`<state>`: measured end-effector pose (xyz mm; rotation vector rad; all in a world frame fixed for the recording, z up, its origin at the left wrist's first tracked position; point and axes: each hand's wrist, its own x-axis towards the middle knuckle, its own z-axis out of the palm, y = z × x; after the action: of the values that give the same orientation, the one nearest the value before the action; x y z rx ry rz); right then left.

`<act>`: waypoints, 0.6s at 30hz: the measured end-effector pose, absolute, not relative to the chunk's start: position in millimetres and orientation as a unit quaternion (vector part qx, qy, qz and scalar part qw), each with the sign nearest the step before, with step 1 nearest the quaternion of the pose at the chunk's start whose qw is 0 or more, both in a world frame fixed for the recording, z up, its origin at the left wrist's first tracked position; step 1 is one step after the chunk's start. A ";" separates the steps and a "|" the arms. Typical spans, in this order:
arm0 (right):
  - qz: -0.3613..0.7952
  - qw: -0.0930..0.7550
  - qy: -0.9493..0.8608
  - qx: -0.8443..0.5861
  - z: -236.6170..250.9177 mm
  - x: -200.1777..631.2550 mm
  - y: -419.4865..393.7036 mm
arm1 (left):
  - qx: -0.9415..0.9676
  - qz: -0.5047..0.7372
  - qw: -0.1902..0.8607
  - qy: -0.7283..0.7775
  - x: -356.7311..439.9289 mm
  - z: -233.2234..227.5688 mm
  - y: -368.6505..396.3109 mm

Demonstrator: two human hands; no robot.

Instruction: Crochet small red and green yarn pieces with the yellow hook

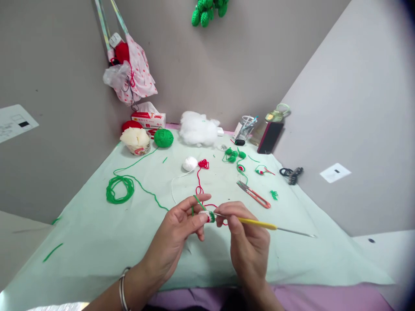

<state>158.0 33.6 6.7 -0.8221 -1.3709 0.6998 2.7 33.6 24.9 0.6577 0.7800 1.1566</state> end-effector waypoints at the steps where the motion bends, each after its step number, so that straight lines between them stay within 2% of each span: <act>1: 0.301 0.643 -0.601 -0.367 6.9 158.4 32.0 | 0.302 0.524 0.711 0.358 1.5 24.4 33.6; 7: 0.353 0.669 -0.559 -0.339 8.5 162.5 28.8 | 0.311 0.517 0.711 0.362 -1.4 24.5 32.5; 10: 0.376 0.656 -0.568 -0.326 8.7 160.9 31.7 | 0.332 0.510 0.714 0.346 2.4 24.6 30.4; 13: 0.307 0.636 -0.615 -0.352 6.6 157.1 30.9 | 0.335 0.514 0.709 0.347 7.5 24.1 30.0; 18: 0.076 0.586 -0.718 -0.368 -3.0 155.1 26.9 | 0.275 0.520 0.732 0.343 11.3 19.4 33.5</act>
<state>155.1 26.9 -3.0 -0.8570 -1.6740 0.1779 11.3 33.5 19.4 0.6046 0.7549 1.1452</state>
